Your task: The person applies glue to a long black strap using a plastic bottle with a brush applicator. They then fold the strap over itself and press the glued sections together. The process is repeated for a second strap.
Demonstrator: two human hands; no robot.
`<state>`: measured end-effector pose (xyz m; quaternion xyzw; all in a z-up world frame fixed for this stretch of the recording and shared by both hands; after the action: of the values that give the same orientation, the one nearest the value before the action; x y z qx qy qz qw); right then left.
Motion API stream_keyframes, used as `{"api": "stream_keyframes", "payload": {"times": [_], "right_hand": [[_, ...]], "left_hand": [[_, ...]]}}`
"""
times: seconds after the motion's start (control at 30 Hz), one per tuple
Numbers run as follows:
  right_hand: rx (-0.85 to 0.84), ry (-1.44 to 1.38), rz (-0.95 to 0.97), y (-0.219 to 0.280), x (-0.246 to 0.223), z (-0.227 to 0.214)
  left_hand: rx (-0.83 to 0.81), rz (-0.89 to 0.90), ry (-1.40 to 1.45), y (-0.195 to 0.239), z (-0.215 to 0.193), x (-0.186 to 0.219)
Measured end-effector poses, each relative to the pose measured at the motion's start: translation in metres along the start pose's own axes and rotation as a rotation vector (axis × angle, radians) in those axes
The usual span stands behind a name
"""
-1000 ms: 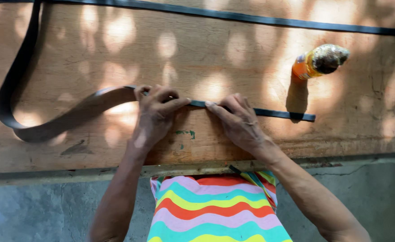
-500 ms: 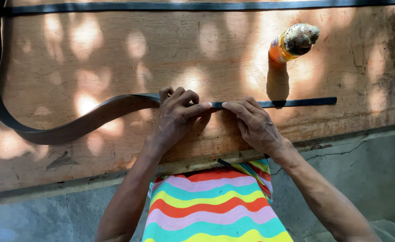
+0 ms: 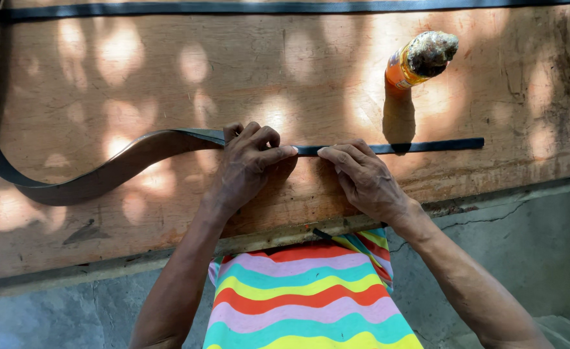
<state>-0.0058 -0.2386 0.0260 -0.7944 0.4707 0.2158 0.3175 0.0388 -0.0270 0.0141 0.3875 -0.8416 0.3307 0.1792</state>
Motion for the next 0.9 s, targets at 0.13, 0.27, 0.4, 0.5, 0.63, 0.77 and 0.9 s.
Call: {"api": "stream_keyframes", "payload": {"times": [0.13, 0.27, 0.4, 0.5, 0.63, 0.77, 0.9], "right_hand": [[-0.018, 0.006, 0.008, -0.003, 0.000, 0.000], [-0.057, 0.050, -0.003, -0.004, -0.004, 0.003], [-0.153, 0.166, -0.076, -0.010, -0.013, 0.006], [-0.208, 0.241, -0.175, -0.016, -0.019, 0.011], [-0.318, 0.288, -0.205, -0.017, -0.026, 0.018], [-0.275, 0.241, -0.179, -0.023, -0.027, 0.011], [-0.259, 0.219, -0.148, -0.022, -0.024, 0.013]], "left_hand": [[-0.013, 0.008, -0.015, -0.003, 0.002, 0.000], [-0.040, 0.002, -0.056, 0.002, 0.004, -0.001], [-0.043, 0.012, -0.110, 0.003, 0.000, -0.001], [-0.039, 0.008, -0.078, 0.002, -0.001, -0.002], [-0.031, 0.005, -0.025, 0.004, -0.005, -0.002], [0.008, -0.023, 0.007, 0.003, -0.017, -0.009], [0.023, -0.055, 0.046, 0.009, -0.023, -0.017]]}}
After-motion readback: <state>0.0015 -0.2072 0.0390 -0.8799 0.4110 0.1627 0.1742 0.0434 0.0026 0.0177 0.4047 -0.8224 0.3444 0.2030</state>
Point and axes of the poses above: each hand's wrist, its own y-axis away from the middle knuckle, its own z-axis out of the palm, x = y × z, the point moved 5 cm from there along -y, towards the middle knuckle, and after that the axes turned 8 degrees about x, right-handed, at the moved point
